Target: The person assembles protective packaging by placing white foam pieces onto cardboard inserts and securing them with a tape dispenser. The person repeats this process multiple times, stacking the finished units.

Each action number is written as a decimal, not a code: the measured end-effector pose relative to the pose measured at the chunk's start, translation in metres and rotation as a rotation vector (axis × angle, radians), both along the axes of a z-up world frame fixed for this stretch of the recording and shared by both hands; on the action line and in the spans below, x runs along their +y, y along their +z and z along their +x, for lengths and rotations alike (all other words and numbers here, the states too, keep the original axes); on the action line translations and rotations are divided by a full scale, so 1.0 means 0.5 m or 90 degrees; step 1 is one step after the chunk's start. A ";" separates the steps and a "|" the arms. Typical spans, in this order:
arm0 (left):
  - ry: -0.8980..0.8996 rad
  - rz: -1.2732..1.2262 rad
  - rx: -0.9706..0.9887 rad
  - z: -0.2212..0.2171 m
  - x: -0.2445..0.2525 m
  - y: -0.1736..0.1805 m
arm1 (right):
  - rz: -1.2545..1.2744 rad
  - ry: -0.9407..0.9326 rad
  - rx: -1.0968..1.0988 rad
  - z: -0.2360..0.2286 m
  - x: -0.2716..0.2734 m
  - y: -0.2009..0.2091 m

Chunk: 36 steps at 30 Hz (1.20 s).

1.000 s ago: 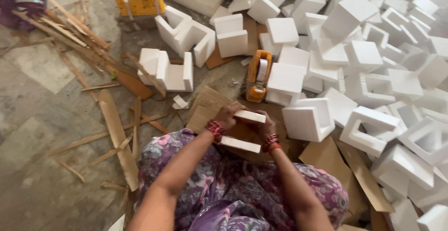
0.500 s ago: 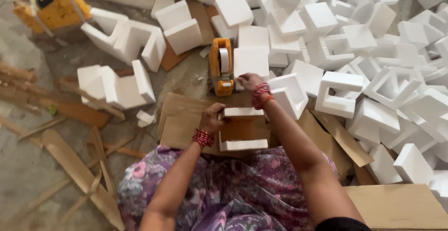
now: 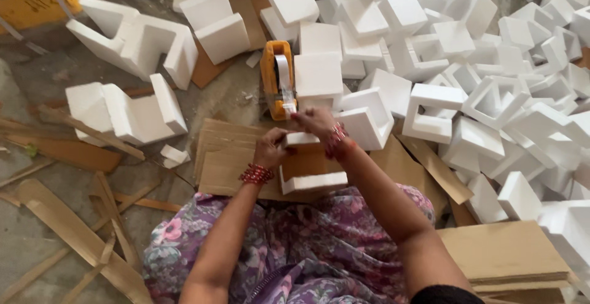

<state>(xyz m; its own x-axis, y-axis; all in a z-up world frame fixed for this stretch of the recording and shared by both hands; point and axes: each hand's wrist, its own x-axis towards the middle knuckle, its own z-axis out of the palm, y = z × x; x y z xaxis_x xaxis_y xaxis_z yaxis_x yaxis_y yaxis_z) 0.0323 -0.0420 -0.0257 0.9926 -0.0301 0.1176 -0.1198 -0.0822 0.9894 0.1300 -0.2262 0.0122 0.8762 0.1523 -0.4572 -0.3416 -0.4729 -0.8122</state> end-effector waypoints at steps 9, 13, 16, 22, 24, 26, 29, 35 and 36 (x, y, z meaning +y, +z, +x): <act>-0.001 -0.027 -0.031 -0.008 -0.002 0.039 | 0.276 -0.036 0.198 -0.205 -0.038 0.069; 0.004 0.050 -0.046 -0.024 0.001 0.056 | 0.256 -0.030 0.221 -0.219 -0.038 0.047; 0.014 0.052 -0.067 -0.022 0.000 0.075 | 0.239 -0.002 0.207 -0.220 -0.051 0.034; -0.011 0.103 0.046 -0.031 0.001 0.080 | 0.179 0.001 0.279 -0.206 -0.063 -0.031; 0.012 0.101 -0.004 -0.034 -0.004 0.074 | 0.157 0.004 0.274 -0.195 -0.061 -0.070; -0.007 0.075 -0.027 -0.027 -0.008 0.067 | 0.135 0.025 0.215 -0.176 -0.048 -0.114; -0.103 0.032 -0.027 -0.018 0.016 0.055 | 0.061 0.049 0.057 -0.161 -0.033 -0.168; -0.147 0.057 -0.046 -0.019 0.019 0.034 | -0.024 -0.071 0.087 -0.179 -0.023 -0.179; -0.102 0.034 -0.039 -0.025 0.008 0.024 | -0.008 -0.094 0.110 -0.180 -0.017 -0.174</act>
<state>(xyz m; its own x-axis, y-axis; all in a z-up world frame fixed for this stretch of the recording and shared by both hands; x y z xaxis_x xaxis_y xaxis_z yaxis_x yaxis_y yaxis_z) 0.0200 -0.0378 -0.0138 0.9655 -0.1958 0.1716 -0.1954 -0.1091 0.9746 0.0398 -0.2346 -0.0748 0.7972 0.0212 -0.6033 -0.5413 -0.4174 -0.7299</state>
